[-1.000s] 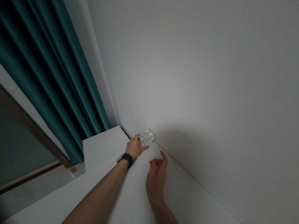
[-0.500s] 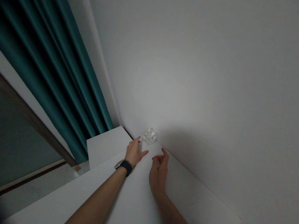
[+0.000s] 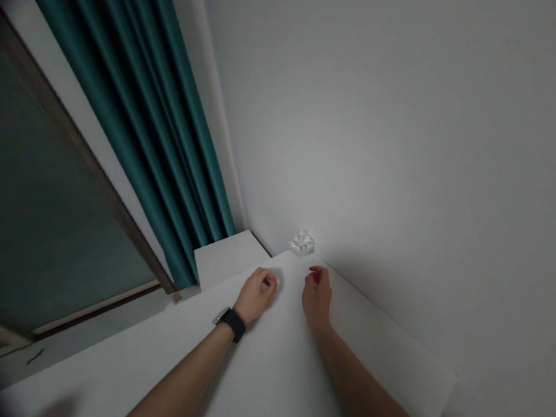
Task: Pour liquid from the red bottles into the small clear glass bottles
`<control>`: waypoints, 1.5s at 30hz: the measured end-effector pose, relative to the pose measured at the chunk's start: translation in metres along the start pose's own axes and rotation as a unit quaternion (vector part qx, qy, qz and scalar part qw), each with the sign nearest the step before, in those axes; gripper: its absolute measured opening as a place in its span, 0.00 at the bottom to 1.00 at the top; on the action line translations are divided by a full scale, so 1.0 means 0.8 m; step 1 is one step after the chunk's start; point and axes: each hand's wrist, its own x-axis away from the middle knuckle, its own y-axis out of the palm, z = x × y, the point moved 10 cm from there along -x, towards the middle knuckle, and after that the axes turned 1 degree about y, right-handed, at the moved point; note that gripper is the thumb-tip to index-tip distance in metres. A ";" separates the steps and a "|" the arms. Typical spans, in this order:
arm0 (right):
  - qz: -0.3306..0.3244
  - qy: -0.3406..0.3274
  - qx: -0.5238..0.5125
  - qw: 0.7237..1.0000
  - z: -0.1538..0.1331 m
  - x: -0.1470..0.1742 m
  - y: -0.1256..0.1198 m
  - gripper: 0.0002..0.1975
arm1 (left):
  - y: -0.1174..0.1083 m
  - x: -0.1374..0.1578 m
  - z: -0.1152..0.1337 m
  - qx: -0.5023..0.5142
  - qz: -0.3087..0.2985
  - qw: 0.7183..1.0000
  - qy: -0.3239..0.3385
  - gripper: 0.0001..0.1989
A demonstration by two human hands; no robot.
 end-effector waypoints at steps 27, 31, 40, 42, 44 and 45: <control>-0.335 -0.238 -0.028 0.911 -0.195 0.222 0.164 0.10 | -0.303 0.171 -0.008 -0.175 -0.043 0.979 -0.091 0.08; -0.391 -0.251 -0.052 0.884 -0.217 0.284 0.193 0.10 | -0.352 0.210 -0.029 -0.191 -0.017 0.973 -0.125 0.08; -0.522 -0.252 -0.127 0.805 -0.258 0.421 0.249 0.11 | -0.465 0.319 -0.072 -0.145 0.083 0.975 -0.148 0.09; -0.538 -0.247 -0.145 0.793 -0.267 0.445 0.258 0.12 | -0.486 0.345 -0.083 -0.125 0.125 0.973 -0.151 0.12; -0.541 -0.237 -0.159 0.791 -0.274 0.461 0.266 0.16 | -0.498 0.372 -0.096 -0.106 0.167 0.967 -0.159 0.14; -0.538 -0.230 -0.165 0.794 -0.278 0.466 0.270 0.18 | -0.499 0.386 -0.102 -0.097 0.182 0.965 -0.164 0.15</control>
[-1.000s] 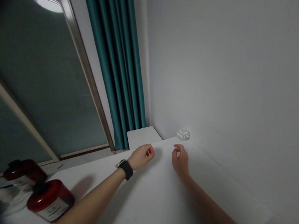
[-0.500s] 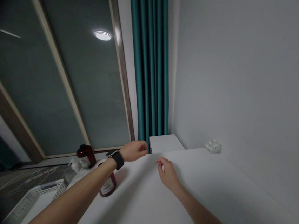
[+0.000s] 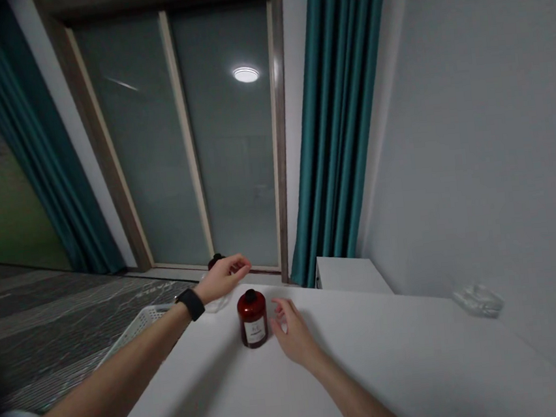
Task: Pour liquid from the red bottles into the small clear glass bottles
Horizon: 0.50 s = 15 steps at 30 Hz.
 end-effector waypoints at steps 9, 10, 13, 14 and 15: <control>0.005 -0.002 -0.045 0.999 -0.016 -0.019 0.036 0.32 | 0.023 0.068 -0.063 0.076 0.029 0.995 -0.052 0.13; 0.002 -0.002 -0.045 0.999 -0.018 -0.020 0.038 0.31 | 0.026 0.071 -0.066 0.086 0.029 0.994 -0.056 0.13; -0.008 -0.016 -0.048 0.999 -0.024 -0.020 0.043 0.29 | 0.036 0.078 -0.071 0.118 0.030 0.990 -0.069 0.13; -0.012 -0.026 -0.049 0.998 -0.027 -0.020 0.044 0.28 | 0.038 0.081 -0.073 0.130 0.032 0.988 -0.073 0.14; -0.015 -0.036 -0.050 0.998 -0.030 -0.021 0.044 0.27 | 0.040 0.085 -0.074 0.141 0.036 0.986 -0.076 0.14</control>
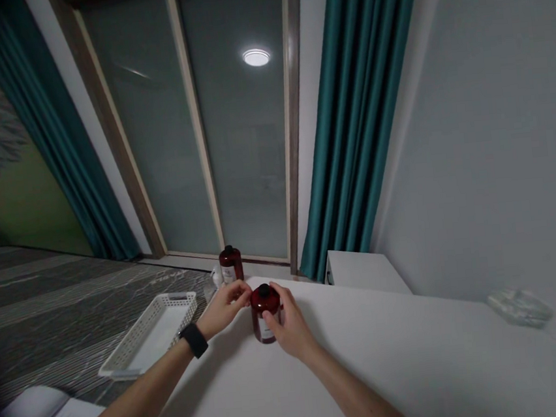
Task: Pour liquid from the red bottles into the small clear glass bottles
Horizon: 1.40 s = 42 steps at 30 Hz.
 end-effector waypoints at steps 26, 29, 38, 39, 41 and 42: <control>0.004 -0.003 0.059 0.998 0.117 -0.132 0.066 0.29 | 0.037 0.066 -0.034 -0.224 -0.072 0.971 0.040 0.09; 0.002 -0.001 0.061 0.998 0.121 -0.134 0.069 0.29 | 0.032 0.065 -0.038 -0.235 -0.052 0.970 0.038 0.09; -0.009 0.013 0.032 0.999 0.122 -0.128 0.063 0.34 | -0.074 0.075 -0.088 -0.224 0.279 0.929 -0.096 0.08; -0.004 0.016 0.027 1.000 0.121 -0.126 0.059 0.35 | -0.083 0.078 -0.089 -0.235 0.311 0.916 -0.094 0.09; 0.018 0.023 0.018 0.999 0.118 -0.123 0.046 0.34 | -0.095 0.080 -0.088 -0.271 0.353 0.892 -0.084 0.16; 0.034 0.026 0.015 0.999 0.114 -0.120 0.038 0.33 | -0.097 0.080 -0.088 -0.293 0.360 0.882 -0.081 0.20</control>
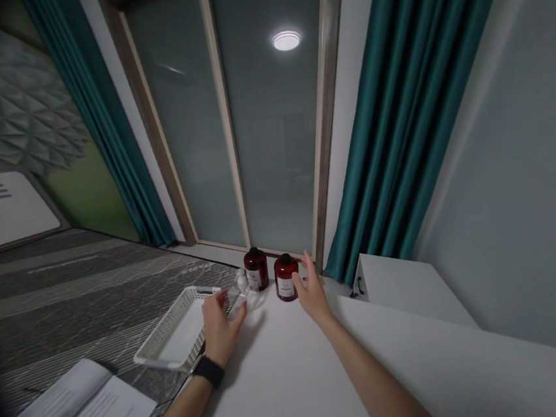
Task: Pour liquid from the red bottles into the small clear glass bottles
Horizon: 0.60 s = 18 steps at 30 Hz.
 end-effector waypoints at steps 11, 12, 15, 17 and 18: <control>0.029 -0.038 -0.001 0.999 -0.062 0.043 -0.020 0.25 | 0.040 -0.003 -0.015 -0.007 -0.092 0.996 -0.005 0.29; 0.020 -0.039 -0.007 0.999 -0.065 0.047 -0.016 0.24 | 0.040 -0.004 -0.016 0.006 -0.092 0.996 -0.005 0.28; -0.028 -0.026 -0.025 0.999 -0.071 0.058 0.001 0.22 | 0.039 -0.006 -0.014 0.034 -0.105 0.994 0.002 0.27; -0.069 -0.021 -0.026 0.997 -0.075 0.066 0.012 0.18 | 0.040 -0.002 -0.007 0.053 -0.134 0.990 0.015 0.27; -0.088 -0.022 -0.024 0.996 -0.077 0.070 0.017 0.17 | 0.041 0.001 -0.001 0.063 -0.152 0.986 0.021 0.27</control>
